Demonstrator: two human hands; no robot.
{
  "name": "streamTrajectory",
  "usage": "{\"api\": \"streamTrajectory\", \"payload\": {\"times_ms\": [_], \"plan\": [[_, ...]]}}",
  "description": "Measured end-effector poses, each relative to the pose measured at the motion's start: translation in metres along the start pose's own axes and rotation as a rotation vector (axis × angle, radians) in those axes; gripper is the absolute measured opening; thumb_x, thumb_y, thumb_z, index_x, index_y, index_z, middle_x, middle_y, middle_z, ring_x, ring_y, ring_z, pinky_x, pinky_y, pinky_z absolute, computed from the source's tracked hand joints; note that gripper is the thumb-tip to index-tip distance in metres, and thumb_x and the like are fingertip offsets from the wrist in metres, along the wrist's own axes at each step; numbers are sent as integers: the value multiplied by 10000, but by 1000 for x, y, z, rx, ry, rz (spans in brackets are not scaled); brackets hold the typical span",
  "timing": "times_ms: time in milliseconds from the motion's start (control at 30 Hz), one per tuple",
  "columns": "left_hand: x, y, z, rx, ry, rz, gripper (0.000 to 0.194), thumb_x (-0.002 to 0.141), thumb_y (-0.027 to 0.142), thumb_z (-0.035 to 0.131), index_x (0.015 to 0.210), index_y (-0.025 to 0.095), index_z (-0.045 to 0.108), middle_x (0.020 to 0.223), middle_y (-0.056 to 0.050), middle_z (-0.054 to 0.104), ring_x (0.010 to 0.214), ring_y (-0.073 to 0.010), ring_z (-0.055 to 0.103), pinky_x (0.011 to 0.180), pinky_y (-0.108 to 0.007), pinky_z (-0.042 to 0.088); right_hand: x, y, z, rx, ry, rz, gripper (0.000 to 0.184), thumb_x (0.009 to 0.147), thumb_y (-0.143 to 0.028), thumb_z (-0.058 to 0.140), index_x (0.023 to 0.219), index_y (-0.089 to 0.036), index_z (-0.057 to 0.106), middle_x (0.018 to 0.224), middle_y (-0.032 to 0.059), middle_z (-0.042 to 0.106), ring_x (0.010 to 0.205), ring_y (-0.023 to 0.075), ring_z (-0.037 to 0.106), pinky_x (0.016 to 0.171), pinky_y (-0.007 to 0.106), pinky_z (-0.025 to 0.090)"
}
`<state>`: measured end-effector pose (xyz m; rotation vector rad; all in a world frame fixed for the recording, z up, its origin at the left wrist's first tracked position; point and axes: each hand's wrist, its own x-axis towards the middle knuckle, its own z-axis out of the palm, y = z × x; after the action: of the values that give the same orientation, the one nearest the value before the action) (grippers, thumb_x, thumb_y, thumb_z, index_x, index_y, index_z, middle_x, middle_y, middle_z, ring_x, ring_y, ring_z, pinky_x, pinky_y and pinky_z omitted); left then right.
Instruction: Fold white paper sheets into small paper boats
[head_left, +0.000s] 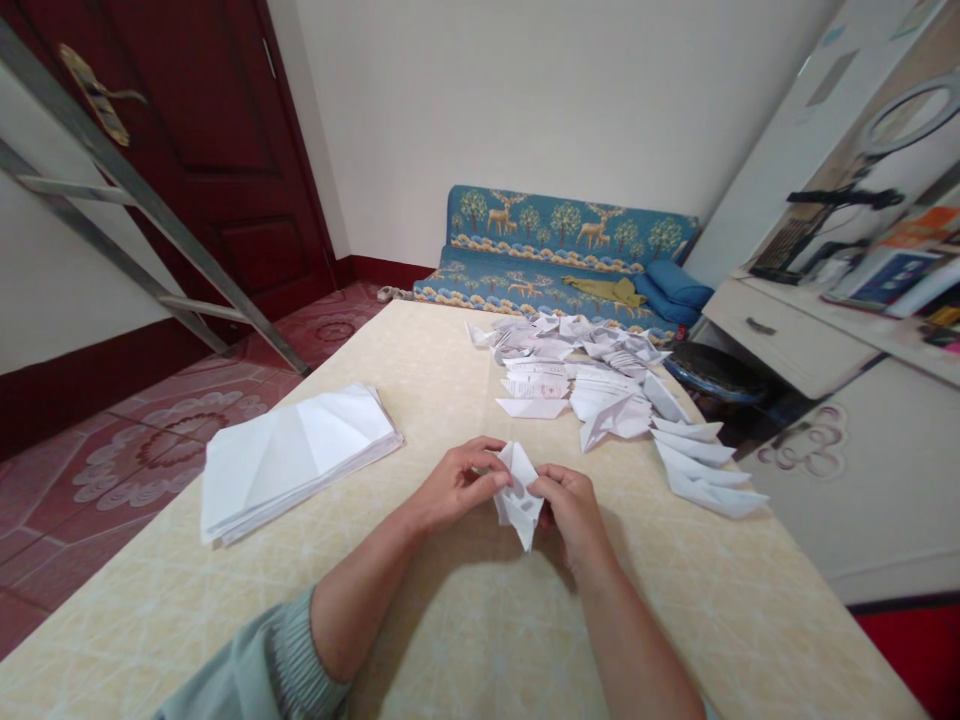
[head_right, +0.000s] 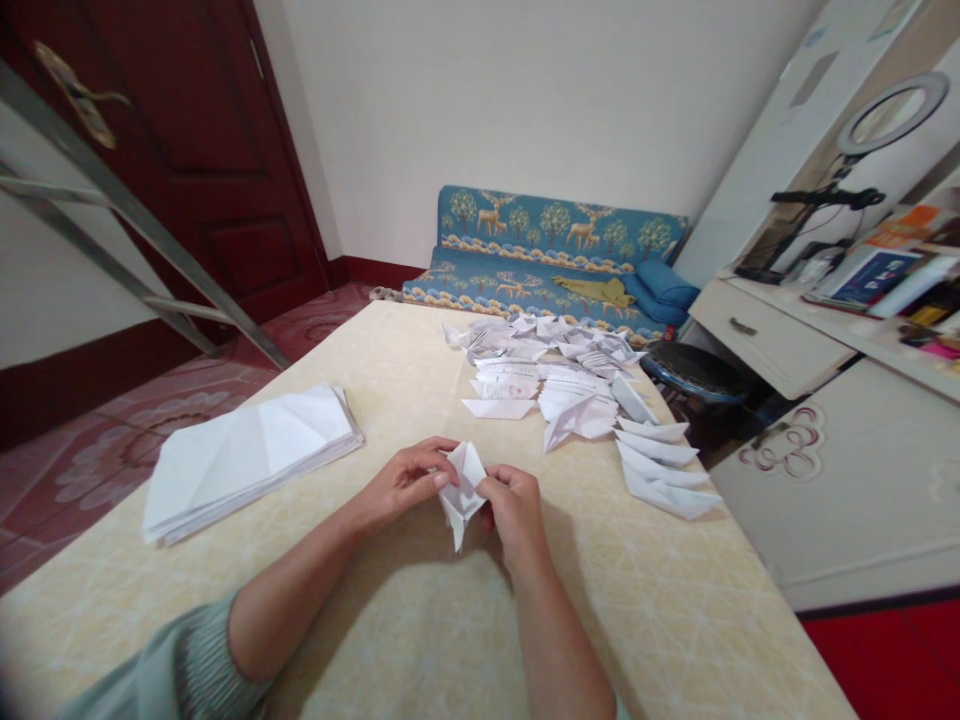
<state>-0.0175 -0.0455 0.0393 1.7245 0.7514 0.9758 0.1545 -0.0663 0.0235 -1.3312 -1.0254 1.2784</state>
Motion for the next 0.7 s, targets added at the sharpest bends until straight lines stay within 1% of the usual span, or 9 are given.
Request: {"api": "streamTrajectory", "payload": {"times_ms": [100, 167, 300, 400, 467, 533, 633, 667, 700], "plan": [[-1, -1, 0, 16, -28, 31, 249, 660, 327, 716, 827, 145, 690, 1163, -132, 505, 1118, -269, 487, 742, -261, 478, 1, 0, -2, 60, -5, 32, 74, 581, -184, 538, 563, -140, 595, 381, -55, 445, 307, 61, 335, 301, 177, 227], [-1, -3, 1, 5, -23, 28, 285, 595, 328, 766, 790, 138, 682, 1172, -136, 498, 1111, -274, 493, 735, -263, 483, 2, 0, -3, 81, -19, 63, 76, 585, -190, 536, 533, -148, 572, 362, -58, 435, 295, 61, 332, 297, 178, 221], [1, -11, 6, -122, 42, -58, 266, 661, 372, 714, 695, 117, 645, 1127, -131, 541, 1002, -233, 560, 728, -265, 473, 3, 1, -3, 109, -57, 73, 147, 634, -271, 574, 543, -156, 562, 364, -56, 442, 292, 68, 335, 296, 188, 229], [4, -17, 8, -231, 83, -82, 311, 697, 392, 680, 602, 111, 588, 974, -100, 615, 881, -186, 587, 751, -265, 449, 5, 2, -1, 95, -35, 8, 233, 681, -370, 613, 589, -159, 578, 405, -50, 467, 331, 77, 371, 323, 192, 256], [5, -20, 8, -284, 105, -105, 333, 707, 404, 668, 585, 112, 565, 883, -79, 636, 810, -166, 586, 724, -258, 441, 4, 1, 1, 73, 11, -59, 255, 697, -415, 628, 699, -160, 630, 472, -38, 521, 383, 88, 414, 359, 196, 296], [6, -21, 9, -319, 130, -151, 342, 705, 420, 664, 594, 112, 565, 853, -70, 644, 756, -151, 578, 674, -244, 434, 2, -2, 2, 76, 44, -147, 286, 718, -423, 631, 857, -173, 656, 626, -11, 611, 439, 86, 444, 403, 200, 334], [6, -21, 9, -342, 157, -214, 361, 687, 444, 671, 600, 109, 568, 822, -61, 649, 665, -120, 552, 602, -221, 414, -3, -10, 1, 109, 7, -286, 316, 753, -391, 621, 1002, -198, 638, 908, 32, 657, 470, 62, 440, 442, 203, 351], [6, -21, 10, -341, 167, -229, 371, 679, 453, 674, 593, 109, 564, 790, -54, 647, 635, -110, 539, 584, -215, 407, -4, -11, 1, 106, -25, -312, 320, 755, -382, 624, 1016, -199, 636, 928, 38, 654, 470, 60, 438, 446, 205, 353], [6, -21, 10, -336, 177, -242, 381, 674, 464, 674, 588, 111, 561, 761, -48, 643, 612, -103, 529, 571, -211, 403, -5, -13, 0, 93, -55, -322, 318, 751, -377, 631, 1011, -194, 642, 895, 38, 656, 472, 65, 444, 449, 209, 358]]}}
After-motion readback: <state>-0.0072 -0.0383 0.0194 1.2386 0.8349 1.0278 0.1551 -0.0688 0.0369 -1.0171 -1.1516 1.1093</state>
